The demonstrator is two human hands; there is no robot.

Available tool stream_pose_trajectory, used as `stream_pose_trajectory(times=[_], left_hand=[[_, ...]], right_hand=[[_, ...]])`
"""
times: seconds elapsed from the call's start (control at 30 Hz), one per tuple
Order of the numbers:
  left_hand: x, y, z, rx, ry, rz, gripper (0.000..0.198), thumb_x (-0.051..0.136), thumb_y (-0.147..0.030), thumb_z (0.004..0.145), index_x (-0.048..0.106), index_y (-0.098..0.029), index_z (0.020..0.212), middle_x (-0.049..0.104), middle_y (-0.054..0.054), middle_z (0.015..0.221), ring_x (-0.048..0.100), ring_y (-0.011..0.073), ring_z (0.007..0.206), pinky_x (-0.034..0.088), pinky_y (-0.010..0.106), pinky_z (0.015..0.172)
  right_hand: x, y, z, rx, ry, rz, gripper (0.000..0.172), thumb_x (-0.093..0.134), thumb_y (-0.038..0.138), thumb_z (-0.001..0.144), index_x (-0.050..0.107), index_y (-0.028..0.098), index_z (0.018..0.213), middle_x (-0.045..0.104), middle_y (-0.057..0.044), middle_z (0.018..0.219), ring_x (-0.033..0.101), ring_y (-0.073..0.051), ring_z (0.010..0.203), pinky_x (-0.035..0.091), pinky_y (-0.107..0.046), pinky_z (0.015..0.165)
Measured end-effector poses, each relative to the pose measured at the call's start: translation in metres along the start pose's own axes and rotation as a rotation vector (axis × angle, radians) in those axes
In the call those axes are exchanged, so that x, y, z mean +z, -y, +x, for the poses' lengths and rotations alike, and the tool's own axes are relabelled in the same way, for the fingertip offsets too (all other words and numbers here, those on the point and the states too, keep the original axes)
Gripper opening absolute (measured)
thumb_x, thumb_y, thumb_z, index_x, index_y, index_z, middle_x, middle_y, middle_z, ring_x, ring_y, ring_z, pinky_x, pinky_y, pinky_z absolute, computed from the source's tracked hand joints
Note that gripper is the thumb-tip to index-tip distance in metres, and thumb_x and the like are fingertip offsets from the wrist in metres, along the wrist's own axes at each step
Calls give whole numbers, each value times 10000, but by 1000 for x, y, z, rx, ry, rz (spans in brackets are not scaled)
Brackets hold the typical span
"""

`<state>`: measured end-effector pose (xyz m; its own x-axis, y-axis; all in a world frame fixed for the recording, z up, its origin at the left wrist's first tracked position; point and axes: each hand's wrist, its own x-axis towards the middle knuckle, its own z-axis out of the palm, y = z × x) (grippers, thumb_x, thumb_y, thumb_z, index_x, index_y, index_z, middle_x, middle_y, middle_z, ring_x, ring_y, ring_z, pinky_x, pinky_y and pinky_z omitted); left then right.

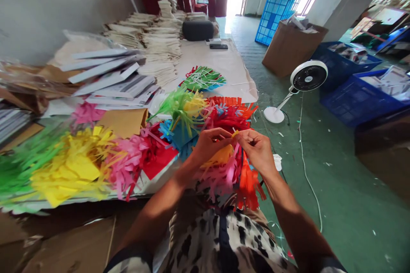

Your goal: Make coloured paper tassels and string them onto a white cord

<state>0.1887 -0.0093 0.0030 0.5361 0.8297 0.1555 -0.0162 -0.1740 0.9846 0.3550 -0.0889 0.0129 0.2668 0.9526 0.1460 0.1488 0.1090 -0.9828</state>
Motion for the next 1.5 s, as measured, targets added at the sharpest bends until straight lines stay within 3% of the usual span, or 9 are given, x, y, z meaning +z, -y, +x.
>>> stream_pose_trajectory(times=[0.2, 0.37, 0.67, 0.8, 0.9, 1.0, 1.17, 1.3, 1.5], left_hand=[[8, -4, -6, 162, -114, 171, 201, 775, -413, 914, 794, -213, 909, 763, 38, 908, 674, 126, 716, 465, 219, 588], [8, -8, -11, 250, -162, 169, 135, 759, -337, 938, 793, -215, 890, 745, 51, 980, 670, 127, 807, 461, 213, 620], [0, -4, -10, 18, -126, -242, 238, 883, -392, 794, 768, -183, 800, 693, 19, 965, 607, 118, 775, 464, 233, 677], [-4, -7, -11, -72, 57, -339, 278, 875, -415, 810, 745, -175, 862, 692, 21, 955, 625, 133, 832, 486, 240, 744], [-5, -10, -13, -193, 156, -360, 309, 824, -465, 868, 709, -192, 954, 684, 8, 900, 581, 108, 722, 460, 219, 649], [-4, -12, -12, -265, 132, -424, 358, 825, -513, 859, 676, -210, 977, 686, 4, 889, 584, 104, 671, 458, 211, 579], [-2, -15, -4, -294, 27, -686, 443, 907, -496, 769, 624, -199, 937, 666, -17, 829, 660, 124, 676, 576, 261, 646], [0, -17, 0, -312, 22, -701, 425, 917, -473, 769, 639, -181, 905, 656, -16, 801, 619, 89, 606, 541, 216, 569], [3, -14, 0, -274, 51, -620, 437, 924, -479, 754, 655, -178, 921, 695, -8, 806, 640, 96, 632, 522, 210, 591]], right_hand=[[4, 3, 0, 24, -112, -49, 271, 713, 455, 892, 724, 189, 841, 693, -10, 718, 538, -131, 601, 391, -266, 584], [5, 4, -1, -4, -78, -52, 281, 701, 447, 922, 714, 192, 806, 684, -6, 733, 539, -128, 636, 391, -268, 621], [3, 5, 2, 62, 62, 170, 197, 775, 410, 855, 794, 217, 817, 769, -33, 783, 690, -190, 734, 527, -309, 734], [7, 0, 4, 20, -23, 119, 179, 771, 394, 849, 794, 222, 804, 770, -27, 784, 676, -176, 719, 518, -295, 714], [11, -4, 5, 1, -51, 80, 238, 742, 445, 882, 782, 221, 813, 759, -32, 773, 671, -179, 707, 510, -300, 697], [13, -3, 5, 13, -93, 17, 295, 744, 501, 881, 771, 211, 835, 759, -43, 783, 654, -178, 691, 485, -296, 661], [13, 12, -3, -11, -116, -49, 360, 722, 541, 920, 731, 200, 802, 717, -26, 725, 550, -140, 614, 407, -275, 594], [14, 21, -6, -18, -57, -82, 357, 712, 511, 940, 705, 204, 759, 696, -18, 715, 544, -140, 623, 396, -277, 593], [13, 18, -2, -16, -58, -92, 374, 727, 518, 927, 704, 203, 727, 718, -25, 725, 573, -147, 631, 419, -279, 606]])
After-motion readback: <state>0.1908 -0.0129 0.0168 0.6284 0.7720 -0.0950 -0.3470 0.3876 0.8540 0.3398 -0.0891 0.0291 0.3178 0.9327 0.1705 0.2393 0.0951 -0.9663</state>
